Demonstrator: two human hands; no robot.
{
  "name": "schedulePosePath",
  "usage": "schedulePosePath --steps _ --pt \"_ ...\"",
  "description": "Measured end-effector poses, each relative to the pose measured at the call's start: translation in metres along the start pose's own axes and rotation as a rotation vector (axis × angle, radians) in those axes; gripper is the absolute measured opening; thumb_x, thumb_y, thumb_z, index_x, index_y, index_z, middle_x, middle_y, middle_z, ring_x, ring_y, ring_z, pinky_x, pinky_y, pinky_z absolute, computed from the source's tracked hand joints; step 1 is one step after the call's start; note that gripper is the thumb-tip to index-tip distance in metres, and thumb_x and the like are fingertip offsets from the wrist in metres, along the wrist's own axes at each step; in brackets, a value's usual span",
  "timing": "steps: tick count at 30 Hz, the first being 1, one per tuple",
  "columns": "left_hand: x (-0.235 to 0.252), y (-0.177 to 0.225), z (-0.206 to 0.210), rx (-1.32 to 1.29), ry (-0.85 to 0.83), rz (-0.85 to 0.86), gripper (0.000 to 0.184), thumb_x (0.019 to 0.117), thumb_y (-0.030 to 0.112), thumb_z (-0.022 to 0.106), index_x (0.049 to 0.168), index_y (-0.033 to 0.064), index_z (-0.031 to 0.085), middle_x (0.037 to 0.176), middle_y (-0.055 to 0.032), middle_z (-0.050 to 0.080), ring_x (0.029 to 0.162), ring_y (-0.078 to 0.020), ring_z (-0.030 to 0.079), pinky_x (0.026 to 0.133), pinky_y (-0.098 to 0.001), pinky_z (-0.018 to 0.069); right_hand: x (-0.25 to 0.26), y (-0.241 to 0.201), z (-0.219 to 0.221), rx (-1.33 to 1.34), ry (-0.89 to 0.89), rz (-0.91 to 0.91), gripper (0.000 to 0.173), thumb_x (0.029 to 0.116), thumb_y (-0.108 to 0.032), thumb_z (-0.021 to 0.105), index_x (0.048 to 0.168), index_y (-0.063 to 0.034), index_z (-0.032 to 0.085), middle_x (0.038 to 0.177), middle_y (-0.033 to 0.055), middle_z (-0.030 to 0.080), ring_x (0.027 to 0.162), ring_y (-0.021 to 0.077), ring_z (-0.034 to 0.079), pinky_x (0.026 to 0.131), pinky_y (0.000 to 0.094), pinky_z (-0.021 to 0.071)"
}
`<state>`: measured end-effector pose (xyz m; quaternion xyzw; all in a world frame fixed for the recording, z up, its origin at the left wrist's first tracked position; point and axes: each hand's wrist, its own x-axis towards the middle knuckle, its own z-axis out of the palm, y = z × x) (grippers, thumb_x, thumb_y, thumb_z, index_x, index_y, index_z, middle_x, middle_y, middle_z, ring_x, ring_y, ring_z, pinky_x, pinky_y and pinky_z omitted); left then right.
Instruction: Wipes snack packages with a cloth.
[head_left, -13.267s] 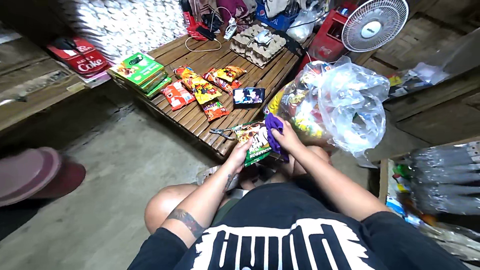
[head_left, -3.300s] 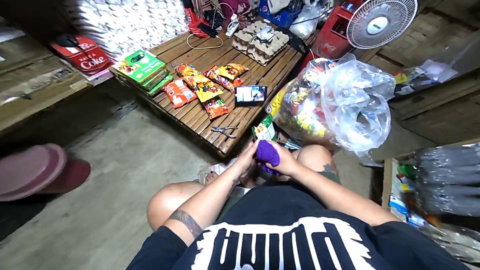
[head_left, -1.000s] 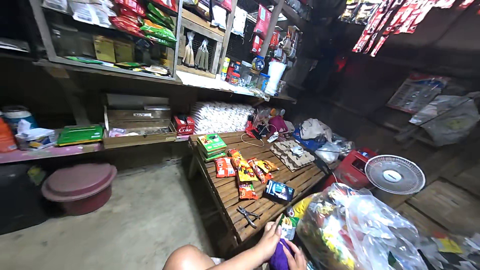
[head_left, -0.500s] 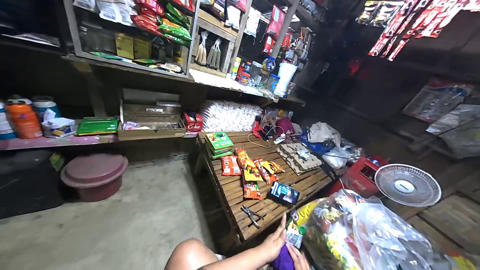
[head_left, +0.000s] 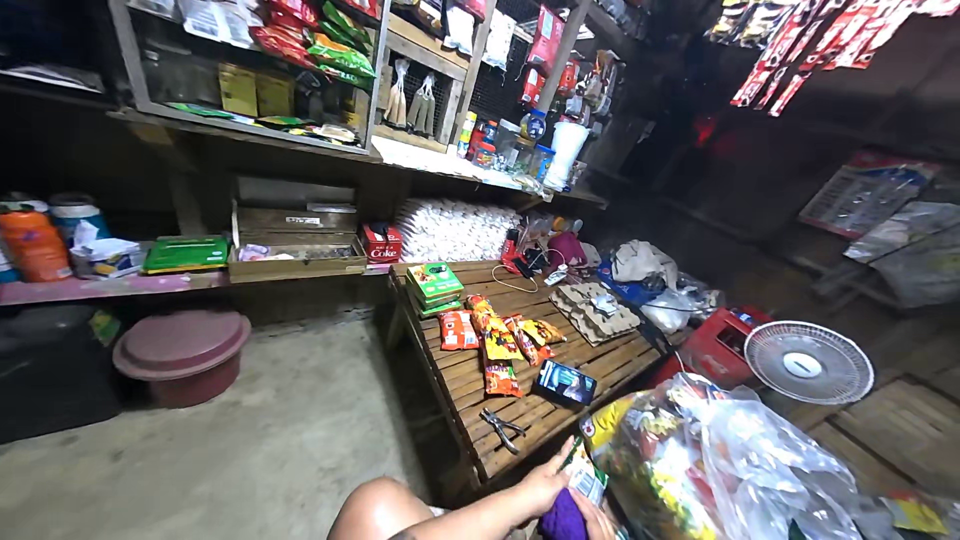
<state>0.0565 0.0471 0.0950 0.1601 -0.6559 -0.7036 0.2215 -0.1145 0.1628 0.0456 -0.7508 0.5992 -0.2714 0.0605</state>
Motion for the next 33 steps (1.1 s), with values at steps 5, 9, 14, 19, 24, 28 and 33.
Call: schedulePosePath --steps 5,9,14,19,24,28,33 --pt "0.021 -0.016 0.009 0.08 0.14 -0.142 0.054 0.1121 0.016 0.028 0.162 0.0019 0.015 0.162 -0.0232 0.032 0.15 -0.0324 0.034 0.123 -0.0454 0.0231 0.0 0.005 0.003 0.002 0.012 -0.016 0.062 0.0914 -0.017 0.067 0.14 0.0159 0.048 0.141 0.0325 0.055 0.132 0.0467 0.054 0.116 0.0571 0.0364" --pt "0.05 -0.078 -0.004 0.054 0.082 0.022 0.058 0.1122 0.022 0.026 0.164 0.0049 0.007 0.168 -0.0203 0.019 0.154 -0.0305 0.027 0.125 -0.0493 0.021 -0.002 0.022 0.01 0.051 0.049 -0.051 0.062 0.0888 -0.013 0.07 0.141 0.0145 0.049 0.139 0.0327 0.056 0.129 0.0469 0.056 0.113 0.0606 0.0384" --pt "0.057 -0.092 -0.005 0.088 0.141 0.115 0.061 0.1111 0.028 0.025 0.165 0.0098 0.005 0.171 -0.0125 0.012 0.155 -0.022 0.024 0.126 -0.0454 0.021 0.0 0.013 0.004 0.1 0.03 0.037 0.063 0.092 -0.014 0.069 0.143 0.014 0.045 0.144 0.0314 0.053 0.135 0.0427 0.052 0.118 0.0538 0.0361" --pt "0.053 -0.085 -0.005 0.064 0.092 0.117 0.059 0.1115 0.028 0.025 0.165 0.0115 0.006 0.17 -0.0143 0.014 0.154 -0.0252 0.027 0.125 -0.0471 0.0232 0.005 0.027 -0.001 0.069 0.208 0.156 0.07 0.0855 -0.012 0.075 0.142 0.0171 0.045 0.141 0.0367 0.052 0.133 0.0493 0.051 0.116 0.0562 0.0377" --pt "0.043 -0.07 -0.002 -0.071 0.087 0.007 0.058 0.1125 0.031 0.024 0.161 0.0002 0.016 0.16 -0.0263 0.033 0.144 -0.0307 0.042 0.12 -0.0462 0.0329 0.014 0.048 -0.021 0.129 0.428 0.452 0.08 0.085 -0.011 0.074 0.149 0.0162 0.035 0.149 0.0421 0.038 0.141 0.0561 0.036 0.119 0.0603 0.028" --pt "0.043 -0.072 -0.001 -0.242 0.088 0.011 0.061 0.1111 0.037 0.025 0.16 0.0019 0.019 0.154 -0.0234 0.042 0.135 -0.0259 0.052 0.113 -0.0444 0.0428 0.012 0.046 -0.031 0.692 0.378 0.734 0.083 0.095 -0.022 0.067 0.159 0.0011 0.019 0.145 0.0217 0.05 0.13 0.0193 0.055 0.108 0.037 0.0469" --pt "0.043 -0.071 -0.002 -0.449 0.108 -0.131 0.059 0.1119 0.043 0.021 0.163 0.0134 0.016 0.141 -0.0171 0.057 0.118 -0.0223 0.064 0.1 -0.043 0.053 0.011 0.046 -0.04 1.097 0.421 0.825 0.024 0.1027 -0.015 0.056 0.123 -0.002 0.056 0.09 0.0053 0.073 0.082 0.0114 0.072 0.078 0.0316 0.0614"
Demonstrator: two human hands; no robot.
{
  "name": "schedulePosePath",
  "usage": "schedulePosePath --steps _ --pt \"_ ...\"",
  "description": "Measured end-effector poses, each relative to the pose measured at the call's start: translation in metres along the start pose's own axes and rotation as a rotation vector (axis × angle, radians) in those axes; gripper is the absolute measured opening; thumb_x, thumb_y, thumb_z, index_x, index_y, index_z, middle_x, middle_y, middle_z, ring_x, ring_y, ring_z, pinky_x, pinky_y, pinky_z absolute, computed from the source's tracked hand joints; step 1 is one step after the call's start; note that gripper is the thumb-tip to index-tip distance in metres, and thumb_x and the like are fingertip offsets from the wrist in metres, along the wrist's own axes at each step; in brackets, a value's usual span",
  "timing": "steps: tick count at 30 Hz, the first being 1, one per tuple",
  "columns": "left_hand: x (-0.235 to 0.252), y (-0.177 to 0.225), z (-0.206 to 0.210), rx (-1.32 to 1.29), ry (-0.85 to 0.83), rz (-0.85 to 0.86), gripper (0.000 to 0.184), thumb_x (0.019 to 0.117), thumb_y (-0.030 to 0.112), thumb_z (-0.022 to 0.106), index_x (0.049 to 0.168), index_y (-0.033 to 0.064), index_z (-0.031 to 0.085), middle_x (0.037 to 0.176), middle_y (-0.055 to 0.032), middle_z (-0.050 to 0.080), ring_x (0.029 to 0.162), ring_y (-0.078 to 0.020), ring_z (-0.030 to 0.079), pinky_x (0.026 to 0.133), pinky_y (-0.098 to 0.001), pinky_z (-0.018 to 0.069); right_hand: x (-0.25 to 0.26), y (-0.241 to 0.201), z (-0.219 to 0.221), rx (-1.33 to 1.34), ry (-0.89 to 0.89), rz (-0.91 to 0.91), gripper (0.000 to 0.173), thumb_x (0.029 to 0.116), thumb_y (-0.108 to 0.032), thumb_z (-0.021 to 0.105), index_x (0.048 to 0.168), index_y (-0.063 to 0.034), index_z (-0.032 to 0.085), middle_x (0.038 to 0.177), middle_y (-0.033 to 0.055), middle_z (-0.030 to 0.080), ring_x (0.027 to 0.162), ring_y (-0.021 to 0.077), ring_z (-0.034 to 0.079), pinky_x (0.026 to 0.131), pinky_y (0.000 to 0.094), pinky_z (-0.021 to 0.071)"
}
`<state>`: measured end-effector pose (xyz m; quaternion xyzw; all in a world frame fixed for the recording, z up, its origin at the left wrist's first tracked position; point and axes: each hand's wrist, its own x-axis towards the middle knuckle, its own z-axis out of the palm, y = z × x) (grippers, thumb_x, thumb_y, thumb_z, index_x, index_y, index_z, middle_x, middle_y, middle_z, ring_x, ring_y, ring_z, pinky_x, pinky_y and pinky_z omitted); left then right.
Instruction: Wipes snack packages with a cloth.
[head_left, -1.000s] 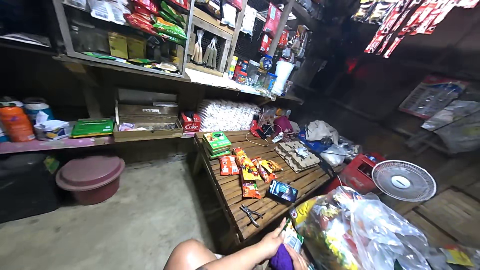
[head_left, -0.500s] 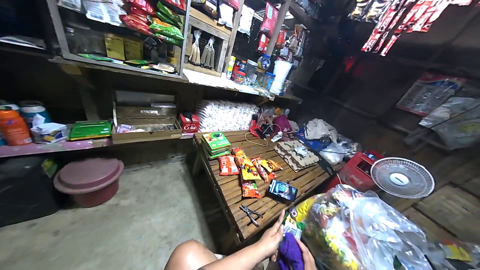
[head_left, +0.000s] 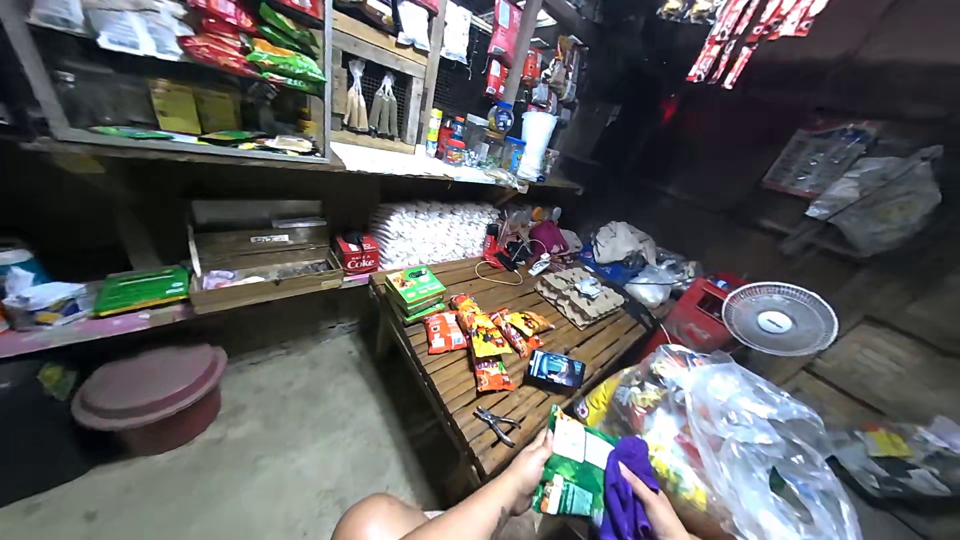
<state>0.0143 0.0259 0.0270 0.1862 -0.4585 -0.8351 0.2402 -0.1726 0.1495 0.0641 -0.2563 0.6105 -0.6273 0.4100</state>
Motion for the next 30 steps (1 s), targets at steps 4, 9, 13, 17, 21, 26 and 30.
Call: schedulePosePath --steps 4,9,13,17,21,26,30 --pt "0.007 -0.006 0.0 0.159 0.072 -0.014 0.057 0.1126 0.04 0.025 0.161 0.009 0.023 0.145 -0.0202 0.053 0.125 -0.0253 0.06 0.106 -0.0449 0.0492 0.003 0.002 -0.002 0.002 0.064 -0.021 0.028 0.0991 -0.012 0.06 0.124 -0.0007 0.057 0.09 0.0074 0.073 0.079 0.0118 0.071 0.075 0.0305 0.061" --pt "0.012 -0.013 -0.001 0.228 0.106 0.016 0.057 0.1125 0.038 0.025 0.159 0.005 0.027 0.145 -0.0211 0.053 0.126 -0.0248 0.059 0.107 -0.044 0.0487 0.012 0.008 -0.007 -0.093 0.113 -0.065 0.064 0.0916 -0.01 0.07 0.148 -0.0034 0.041 0.114 0.0146 0.069 0.097 0.0173 0.07 0.086 0.0358 0.059" --pt "0.011 -0.013 -0.001 0.05 0.081 -0.036 0.054 0.1126 0.038 0.027 0.159 0.0096 0.028 0.134 -0.0179 0.061 0.116 -0.0245 0.065 0.099 -0.0445 0.054 0.007 -0.003 -0.001 -0.052 0.098 -0.034 0.056 0.0955 -0.01 0.067 0.146 -0.0035 0.043 0.113 0.0142 0.069 0.096 0.0178 0.07 0.085 0.0349 0.0595" --pt "0.006 -0.009 0.003 -0.086 0.063 -0.091 0.053 0.1123 0.041 0.028 0.159 0.0169 0.027 0.124 -0.0148 0.067 0.107 -0.0237 0.069 0.093 -0.0436 0.057 0.007 -0.004 0.001 -0.011 0.078 -0.015 0.056 0.0956 -0.014 0.068 0.145 -0.0042 0.043 0.11 0.0149 0.07 0.094 0.0192 0.071 0.083 0.0363 0.0602" --pt "0.006 -0.013 0.007 -0.116 0.115 -0.103 0.053 0.1129 0.041 0.023 0.159 0.0155 0.024 0.127 -0.0166 0.065 0.11 -0.0254 0.068 0.094 -0.0455 0.0565 0.013 -0.002 -0.001 -0.363 0.152 -0.119 0.099 0.0876 -0.024 0.078 0.162 -0.0101 0.014 0.156 0.0248 0.04 0.139 0.0307 0.048 0.112 0.0466 0.0437" --pt "0.005 -0.015 0.01 -0.133 0.112 -0.1 0.056 0.1126 0.042 0.023 0.16 0.0136 0.02 0.132 -0.0177 0.062 0.114 -0.0256 0.066 0.096 -0.0454 0.0558 0.017 -0.002 0.005 -0.859 0.182 -0.572 0.071 0.0792 -0.02 0.082 0.141 0.0025 0.054 0.147 0.032 0.045 0.136 0.0468 0.046 0.112 0.0548 0.0418" --pt "0.002 -0.015 0.011 -0.137 0.072 -0.078 0.053 0.1131 0.039 0.023 0.158 0.0111 0.025 0.125 -0.0152 0.065 0.107 -0.0224 0.068 0.093 -0.0423 0.0569 0.003 -0.001 0.026 -1.141 -0.06 -0.676 0.063 0.0811 -0.029 0.082 0.139 -0.012 0.062 0.145 0.0236 0.053 0.136 0.0472 0.048 0.108 0.0648 0.0413"
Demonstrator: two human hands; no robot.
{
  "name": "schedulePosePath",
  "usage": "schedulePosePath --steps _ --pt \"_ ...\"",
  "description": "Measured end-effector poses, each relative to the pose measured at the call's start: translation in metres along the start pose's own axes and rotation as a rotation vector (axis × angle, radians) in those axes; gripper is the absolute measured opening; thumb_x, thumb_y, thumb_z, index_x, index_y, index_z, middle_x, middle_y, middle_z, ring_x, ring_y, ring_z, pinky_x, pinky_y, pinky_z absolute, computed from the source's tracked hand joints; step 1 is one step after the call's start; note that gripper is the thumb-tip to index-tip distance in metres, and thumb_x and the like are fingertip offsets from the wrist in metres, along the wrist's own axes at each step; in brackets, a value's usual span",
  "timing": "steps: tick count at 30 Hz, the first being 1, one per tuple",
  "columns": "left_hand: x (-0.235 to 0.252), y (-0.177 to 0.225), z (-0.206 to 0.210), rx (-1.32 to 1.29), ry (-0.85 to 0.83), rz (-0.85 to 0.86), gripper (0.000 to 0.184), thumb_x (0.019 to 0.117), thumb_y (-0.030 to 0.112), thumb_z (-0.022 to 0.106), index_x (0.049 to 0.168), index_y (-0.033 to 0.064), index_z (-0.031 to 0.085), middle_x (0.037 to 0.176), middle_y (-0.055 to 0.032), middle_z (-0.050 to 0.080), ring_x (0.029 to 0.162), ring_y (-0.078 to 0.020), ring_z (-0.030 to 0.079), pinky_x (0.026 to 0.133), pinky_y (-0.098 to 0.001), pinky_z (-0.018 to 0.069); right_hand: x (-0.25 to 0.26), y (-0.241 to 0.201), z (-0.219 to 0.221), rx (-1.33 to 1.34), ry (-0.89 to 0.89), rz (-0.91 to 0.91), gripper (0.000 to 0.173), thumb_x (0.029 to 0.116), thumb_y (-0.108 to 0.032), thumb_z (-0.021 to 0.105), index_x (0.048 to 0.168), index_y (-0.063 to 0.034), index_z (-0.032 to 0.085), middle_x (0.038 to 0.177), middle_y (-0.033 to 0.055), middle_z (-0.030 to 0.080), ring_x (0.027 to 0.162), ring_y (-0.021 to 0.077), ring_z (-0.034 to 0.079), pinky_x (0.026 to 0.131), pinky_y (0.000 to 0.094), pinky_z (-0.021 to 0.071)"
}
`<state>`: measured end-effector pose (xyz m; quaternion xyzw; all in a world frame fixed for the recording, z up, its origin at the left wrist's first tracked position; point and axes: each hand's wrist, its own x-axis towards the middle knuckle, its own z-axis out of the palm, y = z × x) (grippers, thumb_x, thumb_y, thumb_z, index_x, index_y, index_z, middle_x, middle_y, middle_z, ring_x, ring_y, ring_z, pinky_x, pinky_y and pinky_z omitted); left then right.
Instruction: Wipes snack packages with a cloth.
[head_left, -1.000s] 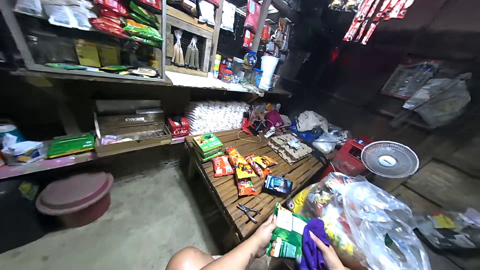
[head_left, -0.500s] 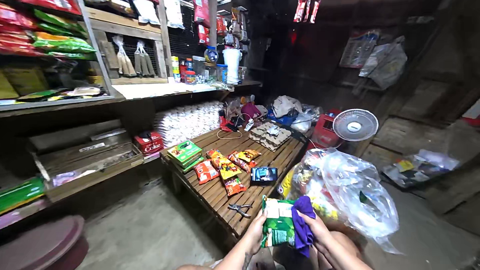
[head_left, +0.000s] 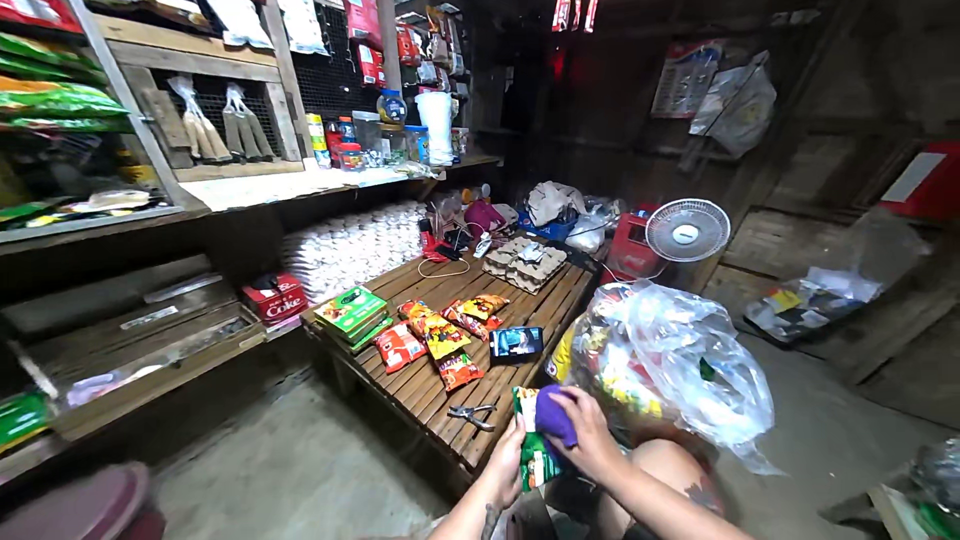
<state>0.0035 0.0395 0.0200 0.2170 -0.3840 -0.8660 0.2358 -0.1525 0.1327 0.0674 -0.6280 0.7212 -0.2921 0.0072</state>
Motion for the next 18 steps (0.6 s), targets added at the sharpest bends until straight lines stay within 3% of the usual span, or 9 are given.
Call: schedulePosePath --steps 3,5,6,8,11,14,15,17,18 --pt "-0.022 0.016 0.024 0.022 0.112 -0.026 0.035 0.1122 0.021 0.028 0.132 0.0049 0.051 0.103 -0.0069 0.068 0.091 -0.0136 0.067 0.081 -0.0333 0.0569 -0.014 -0.028 0.005 -0.114 -0.303 -0.102 0.072 0.0834 -0.027 0.076 0.151 -0.0282 0.052 0.159 0.0128 0.043 0.15 0.039 0.033 0.117 0.0678 0.0254" --pt "-0.016 0.008 0.015 -0.033 0.066 -0.015 0.035 0.1119 0.022 0.03 0.131 0.0052 0.054 0.105 -0.0089 0.07 0.095 -0.0171 0.068 0.084 -0.0376 0.0577 -0.013 -0.022 0.011 -0.126 -0.3 -0.145 0.079 0.0792 -0.02 0.079 0.152 -0.0326 0.049 0.161 0.0099 0.041 0.151 0.0381 0.031 0.115 0.0713 0.0244" --pt "-0.008 0.001 0.007 -0.047 0.008 0.008 0.04 0.1129 0.027 0.028 0.14 0.0073 0.049 0.114 -0.0108 0.069 0.102 -0.0194 0.068 0.089 -0.0401 0.0574 -0.009 -0.013 0.013 -0.1 -0.221 -0.15 0.08 0.0755 -0.016 0.081 0.149 -0.0312 0.053 0.158 0.0105 0.045 0.148 0.0391 0.036 0.113 0.072 0.0294" --pt "0.001 -0.008 -0.005 -0.031 -0.075 0.031 0.05 0.1133 0.034 0.024 0.158 0.0106 0.026 0.135 -0.0138 0.06 0.117 -0.0213 0.063 0.098 -0.0425 0.054 0.005 -0.002 0.006 -0.015 -0.134 -0.017 0.071 0.0832 -0.019 0.076 0.15 -0.0214 0.053 0.155 0.017 0.046 0.144 0.0425 0.04 0.112 0.0685 0.0349" --pt "0.0 -0.006 -0.002 -0.014 -0.077 0.02 0.054 0.1131 0.035 0.023 0.16 0.0091 0.018 0.142 -0.0152 0.054 0.122 -0.0206 0.061 0.102 -0.0415 0.0522 0.021 -0.001 -0.004 0.116 -0.073 0.297 0.066 0.0972 -0.036 0.065 0.154 -0.0103 0.044 0.154 0.0249 0.042 0.142 0.046 0.038 0.115 0.0606 0.0355" --pt "0.0 -0.005 0.001 0.013 -0.065 -0.005 0.052 0.1136 0.032 0.02 0.161 0.0104 0.016 0.146 -0.0139 0.05 0.126 -0.0185 0.057 0.104 -0.0392 0.0501 0.014 -0.017 0.005 0.007 -0.111 0.205 0.066 0.0957 -0.035 0.066 0.156 -0.0179 0.044 0.156 0.0217 0.043 0.144 0.0442 0.038 0.113 0.0637 0.0354" --pt "-0.001 -0.006 0.001 0.015 -0.041 -0.022 0.049 0.1134 0.026 0.019 0.16 0.0094 0.02 0.146 -0.013 0.05 0.127 -0.0177 0.056 0.105 -0.0385 0.0487 0.006 -0.022 0.013 -0.019 -0.134 0.109 0.066 0.0928 -0.03 0.068 0.155 -0.0223 0.046 0.157 0.0201 0.042 0.146 0.044 0.036 0.113 0.0677 0.0321" --pt "-0.002 -0.008 0.001 -0.009 0.082 -0.064 0.037 0.1119 0.017 0.025 0.142 0.0066 0.044 0.123 -0.0095 0.064 0.109 -0.016 0.064 0.093 -0.0372 0.0546 -0.007 -0.028 0.025 -0.043 -0.164 -0.063 0.07 0.0867 -0.02 0.069 0.152 -0.031 0.049 0.16 0.0179 0.04 0.149 0.046 0.032 0.111 0.0766 0.0261" --pt "-0.001 -0.01 0.0 -0.025 0.088 -0.072 0.035 0.1116 0.015 0.026 0.138 0.0063 0.047 0.119 -0.0086 0.064 0.106 -0.0157 0.064 0.091 -0.037 0.0551 -0.008 -0.026 0.027 -0.045 -0.183 -0.101 0.071 0.0854 -0.018 0.069 0.151 -0.0327 0.05 0.16 0.0176 0.039 0.149 0.0465 0.031 0.11 0.0778 0.0258"
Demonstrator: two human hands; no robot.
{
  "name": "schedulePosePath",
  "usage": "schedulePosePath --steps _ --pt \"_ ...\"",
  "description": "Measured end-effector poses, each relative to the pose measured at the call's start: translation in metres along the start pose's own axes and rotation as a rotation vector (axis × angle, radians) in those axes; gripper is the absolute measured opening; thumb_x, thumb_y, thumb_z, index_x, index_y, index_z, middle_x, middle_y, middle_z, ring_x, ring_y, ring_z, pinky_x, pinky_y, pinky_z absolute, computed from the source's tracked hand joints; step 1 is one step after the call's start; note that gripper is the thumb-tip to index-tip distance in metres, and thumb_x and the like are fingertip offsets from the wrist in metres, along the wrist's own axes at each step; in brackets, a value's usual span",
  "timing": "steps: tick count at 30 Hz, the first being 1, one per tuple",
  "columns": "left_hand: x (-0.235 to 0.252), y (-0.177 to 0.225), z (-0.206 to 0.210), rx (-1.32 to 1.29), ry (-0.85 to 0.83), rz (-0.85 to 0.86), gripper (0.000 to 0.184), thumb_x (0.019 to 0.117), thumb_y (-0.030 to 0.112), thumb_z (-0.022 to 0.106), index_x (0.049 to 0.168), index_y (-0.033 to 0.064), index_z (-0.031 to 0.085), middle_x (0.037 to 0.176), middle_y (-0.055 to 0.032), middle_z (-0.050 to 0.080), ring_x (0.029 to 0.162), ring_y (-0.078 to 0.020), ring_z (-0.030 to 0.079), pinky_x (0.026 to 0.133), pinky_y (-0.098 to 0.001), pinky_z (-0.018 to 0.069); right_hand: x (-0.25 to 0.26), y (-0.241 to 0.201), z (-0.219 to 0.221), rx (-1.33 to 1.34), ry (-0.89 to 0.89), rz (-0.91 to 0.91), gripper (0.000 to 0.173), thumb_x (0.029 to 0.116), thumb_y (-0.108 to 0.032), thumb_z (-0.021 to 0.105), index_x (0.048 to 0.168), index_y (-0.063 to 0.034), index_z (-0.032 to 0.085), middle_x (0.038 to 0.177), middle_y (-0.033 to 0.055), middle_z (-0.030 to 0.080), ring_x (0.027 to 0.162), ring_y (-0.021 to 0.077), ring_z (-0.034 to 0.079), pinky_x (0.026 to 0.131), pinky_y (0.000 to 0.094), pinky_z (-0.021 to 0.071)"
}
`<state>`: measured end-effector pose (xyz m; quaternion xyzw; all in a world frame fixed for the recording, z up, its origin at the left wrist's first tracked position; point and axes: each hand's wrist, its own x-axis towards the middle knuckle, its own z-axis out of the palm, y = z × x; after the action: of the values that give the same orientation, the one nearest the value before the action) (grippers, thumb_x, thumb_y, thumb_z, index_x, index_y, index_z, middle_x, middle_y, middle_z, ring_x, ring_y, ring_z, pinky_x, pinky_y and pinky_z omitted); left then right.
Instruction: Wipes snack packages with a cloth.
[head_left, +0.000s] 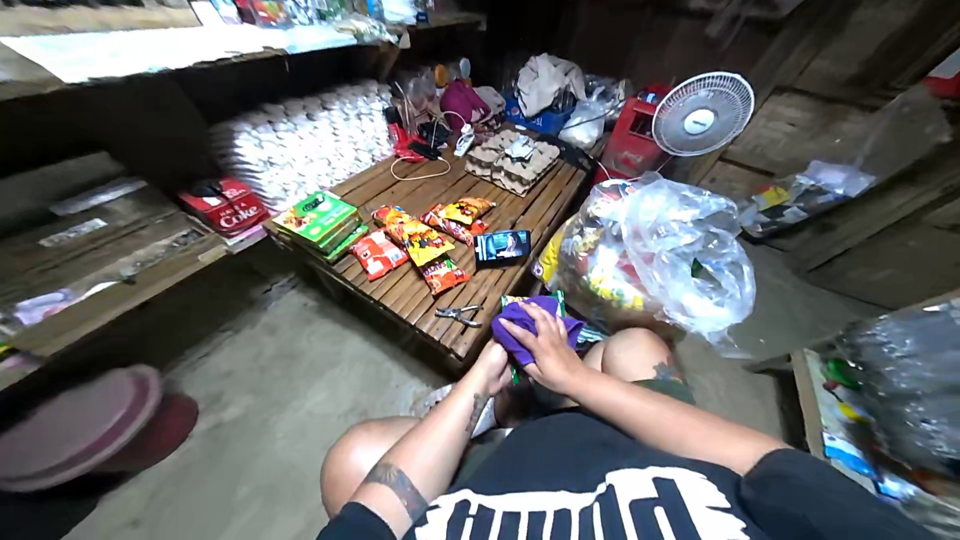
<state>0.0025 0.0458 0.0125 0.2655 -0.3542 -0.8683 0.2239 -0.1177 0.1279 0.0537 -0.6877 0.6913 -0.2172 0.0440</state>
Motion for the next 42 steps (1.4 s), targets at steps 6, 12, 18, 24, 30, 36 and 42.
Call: schedulePosePath --steps 6,12,18,24,30,36,42 --pt "0.005 0.002 -0.001 0.002 -0.192 0.003 0.052 0.1137 0.034 0.021 0.16 0.0109 0.017 0.139 -0.0143 0.057 0.12 -0.021 0.062 0.101 -0.0406 0.0537 0.028 0.047 -0.028 0.216 -0.02 0.377 0.059 0.0982 -0.023 0.055 0.156 -0.0168 0.044 0.156 0.0201 0.043 0.145 0.0407 0.039 0.117 0.0573 0.034" --pt "0.009 -0.003 0.0 0.14 -0.177 0.021 0.052 0.1135 0.034 0.023 0.159 0.0082 0.023 0.135 -0.0141 0.059 0.117 -0.018 0.063 0.099 -0.0377 0.0535 0.018 0.023 -0.013 0.053 -0.012 0.322 0.055 0.0988 -0.031 0.051 0.154 -0.03 0.047 0.164 0.0176 0.032 0.15 0.046 0.027 0.112 0.0689 0.031" --pt "0.01 -0.005 -0.007 0.116 -0.134 0.029 0.052 0.1135 0.034 0.023 0.159 0.0087 0.022 0.138 -0.015 0.057 0.12 -0.0195 0.062 0.1 -0.0388 0.0528 0.008 0.038 0.002 0.082 0.035 0.126 0.051 0.101 -0.034 0.052 0.151 -0.025 0.052 0.164 0.0183 0.032 0.15 0.0455 0.028 0.116 0.0656 0.0307" --pt "0.011 0.009 -0.002 -0.096 -0.047 0.088 0.052 0.1137 0.034 0.021 0.16 0.0099 0.018 0.14 -0.0168 0.055 0.122 -0.0231 0.061 0.103 -0.0421 0.0526 0.007 0.086 -0.013 0.431 0.039 0.471 0.057 0.104 -0.026 0.056 0.157 -0.0135 0.039 0.157 0.0263 0.037 0.144 0.0389 0.041 0.116 0.0514 0.0375" --pt "0.011 0.01 -0.003 -0.126 -0.034 0.1 0.054 0.1135 0.036 0.02 0.161 0.0114 0.016 0.144 -0.0166 0.053 0.127 -0.0242 0.059 0.106 -0.0436 0.0509 0.015 0.077 -0.046 0.504 0.223 0.537 0.063 0.0995 -0.021 0.063 0.158 -0.0162 0.039 0.155 0.0215 0.042 0.138 0.0347 0.048 0.109 0.0544 0.0435" --pt "0.009 -0.003 0.001 -0.104 -0.098 0.063 0.051 0.1138 0.032 0.018 0.16 0.0107 0.018 0.142 -0.0125 0.052 0.125 -0.0183 0.057 0.104 -0.0368 0.0493 0.021 0.02 -0.012 0.147 -0.076 0.2 0.058 0.098 -0.033 0.059 0.154 -0.0244 0.047 0.16 0.0185 0.039 0.148 0.0429 0.034 0.113 0.0664 0.0337" --pt "-0.001 0.013 0.001 -0.36 0.048 0.019 0.05 0.1128 0.038 0.014 0.13 0.0096 0.051 0.109 -0.0098 0.068 0.101 -0.0195 0.068 0.089 -0.039 0.0567 -0.003 0.004 0.01 0.039 -0.068 -0.121 0.055 0.0914 -0.026 0.062 0.146 -0.0299 0.057 0.153 0.0161 0.05 0.143 0.0479 0.04 0.105 0.0722 0.036"
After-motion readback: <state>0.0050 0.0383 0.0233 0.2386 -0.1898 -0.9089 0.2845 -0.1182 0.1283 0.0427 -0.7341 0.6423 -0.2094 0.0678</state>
